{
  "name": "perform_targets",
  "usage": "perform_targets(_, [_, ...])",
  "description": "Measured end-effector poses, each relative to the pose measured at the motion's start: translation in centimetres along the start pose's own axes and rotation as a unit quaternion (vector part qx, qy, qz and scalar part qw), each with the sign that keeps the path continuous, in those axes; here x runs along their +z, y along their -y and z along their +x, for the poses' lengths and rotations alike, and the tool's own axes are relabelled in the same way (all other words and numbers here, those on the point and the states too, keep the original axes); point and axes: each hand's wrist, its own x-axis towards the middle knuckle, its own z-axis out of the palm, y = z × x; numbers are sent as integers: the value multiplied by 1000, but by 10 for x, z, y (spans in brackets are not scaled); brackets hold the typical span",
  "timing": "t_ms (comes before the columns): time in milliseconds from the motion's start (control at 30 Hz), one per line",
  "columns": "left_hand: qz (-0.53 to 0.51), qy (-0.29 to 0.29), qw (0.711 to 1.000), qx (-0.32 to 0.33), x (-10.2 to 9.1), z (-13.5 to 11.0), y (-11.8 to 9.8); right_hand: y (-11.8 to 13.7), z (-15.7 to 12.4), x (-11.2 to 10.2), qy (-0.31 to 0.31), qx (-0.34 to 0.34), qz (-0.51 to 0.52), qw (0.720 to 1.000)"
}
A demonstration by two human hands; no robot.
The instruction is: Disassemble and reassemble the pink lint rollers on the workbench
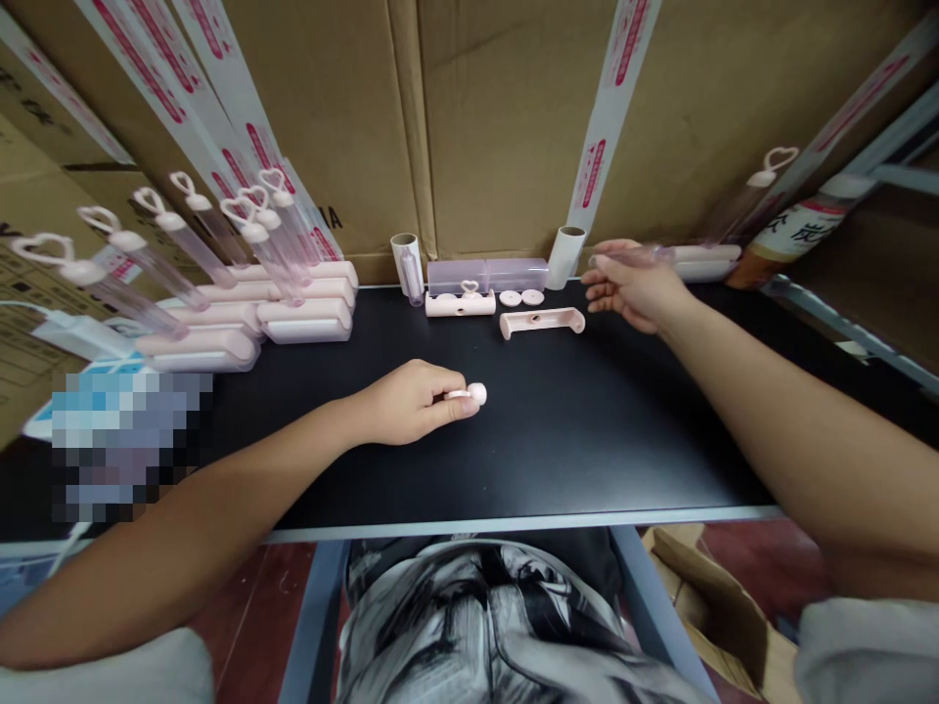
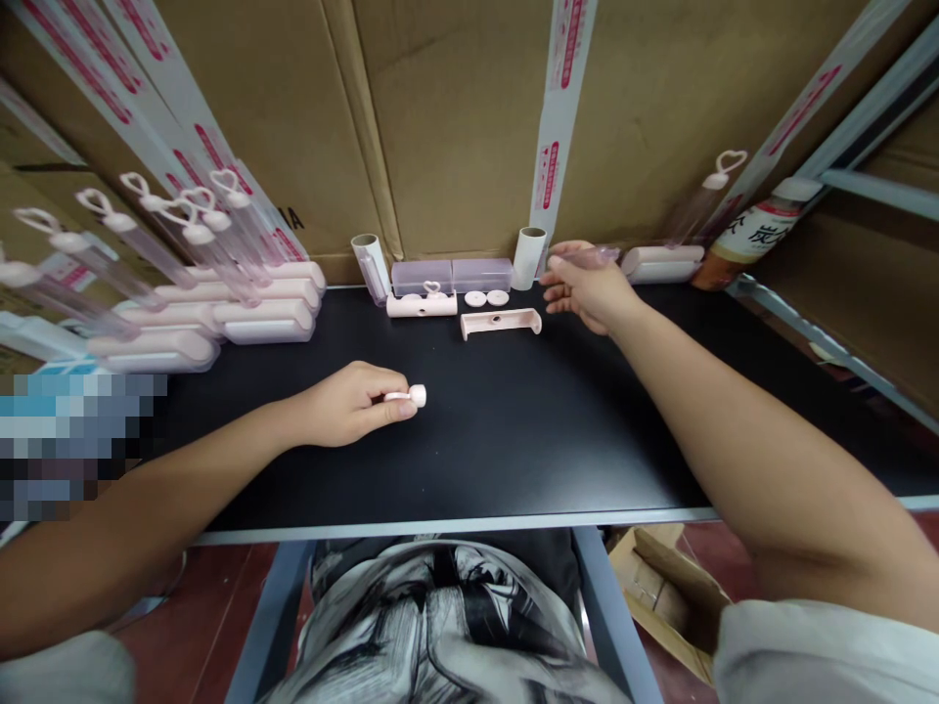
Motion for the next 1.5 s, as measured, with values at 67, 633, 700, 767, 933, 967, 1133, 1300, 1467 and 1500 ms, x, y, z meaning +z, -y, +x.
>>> perform_targets(67, [1,1,1000,-3,0,0,0,-5,2,4,-27,-24,-101,994])
perform_targets(633, [-19,-5,999,-30,3,0,1,-21,35,10,-40,-24,-426,903])
perform_targets(700, [-20,-8,999,-35,4,0,0,-16,28,5,-57,-18,-412,909])
perform_targets(767, [-20,-16,999,-28,4,1,-1,-9,22,-1,-107,-38,-391,913])
perform_targets(933, [-24,-62,998,-12,7,3,-4,7,15,-6,-182,-102,-369,906])
perform_targets(967, [-25,-67,997,-12,7,3,-3,9,14,-5,-175,-102,-372,906])
perform_targets(1133, [-19,-62,998,-17,7,2,-1,8,18,7,-134,-89,-399,903])
perform_targets(1300, [-16,-53,998,-12,5,1,-2,6,28,9,-137,-90,-419,893])
perform_targets(1467, [-19,-48,999,-9,5,2,-3,6,36,9,-119,-82,-431,891])
perform_targets(1500, [-21,-48,999,-8,5,2,-3,6,37,10,-118,-82,-433,890])
